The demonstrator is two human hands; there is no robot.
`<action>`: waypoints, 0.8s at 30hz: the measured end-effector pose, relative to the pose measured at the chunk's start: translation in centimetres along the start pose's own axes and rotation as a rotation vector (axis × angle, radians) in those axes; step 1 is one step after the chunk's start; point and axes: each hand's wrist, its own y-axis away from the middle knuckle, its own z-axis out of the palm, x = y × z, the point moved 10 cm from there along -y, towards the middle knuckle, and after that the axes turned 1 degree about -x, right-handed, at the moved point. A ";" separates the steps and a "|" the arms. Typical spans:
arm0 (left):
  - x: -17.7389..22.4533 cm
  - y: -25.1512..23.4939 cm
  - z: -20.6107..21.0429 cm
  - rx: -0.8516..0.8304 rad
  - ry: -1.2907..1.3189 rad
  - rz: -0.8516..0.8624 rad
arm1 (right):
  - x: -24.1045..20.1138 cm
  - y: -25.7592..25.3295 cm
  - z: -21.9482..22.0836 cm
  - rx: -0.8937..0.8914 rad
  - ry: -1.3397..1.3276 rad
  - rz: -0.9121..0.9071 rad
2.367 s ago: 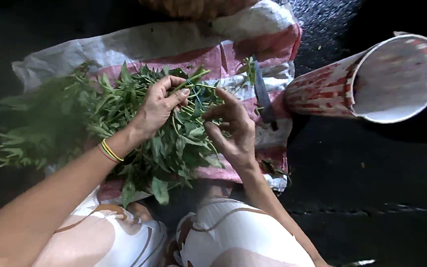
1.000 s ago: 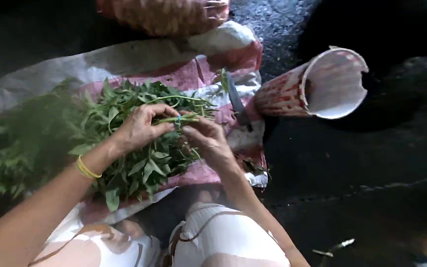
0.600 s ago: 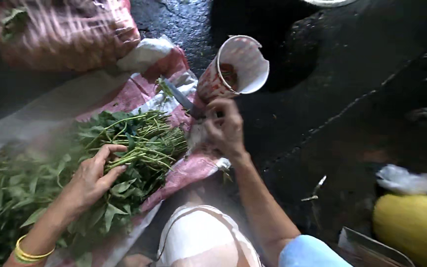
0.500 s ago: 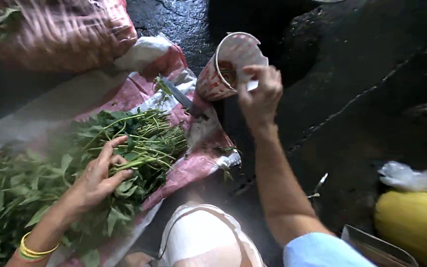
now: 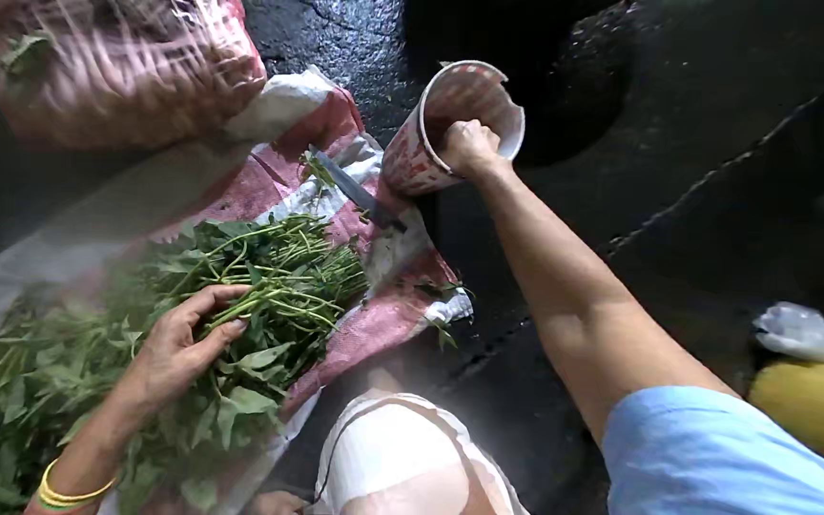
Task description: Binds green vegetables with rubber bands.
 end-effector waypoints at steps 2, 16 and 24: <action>0.0 -0.3 0.0 0.005 -0.052 0.028 | 0.9 -0.3 -1.2 0.078 -0.133 -0.032; 1.2 0.8 -0.2 0.031 -0.070 0.075 | 3.9 3.4 -3.5 0.110 -1.261 -0.165; 2.4 0.7 -0.9 0.174 -0.137 0.202 | -0.1 5.9 -2.7 -0.261 -2.039 -0.332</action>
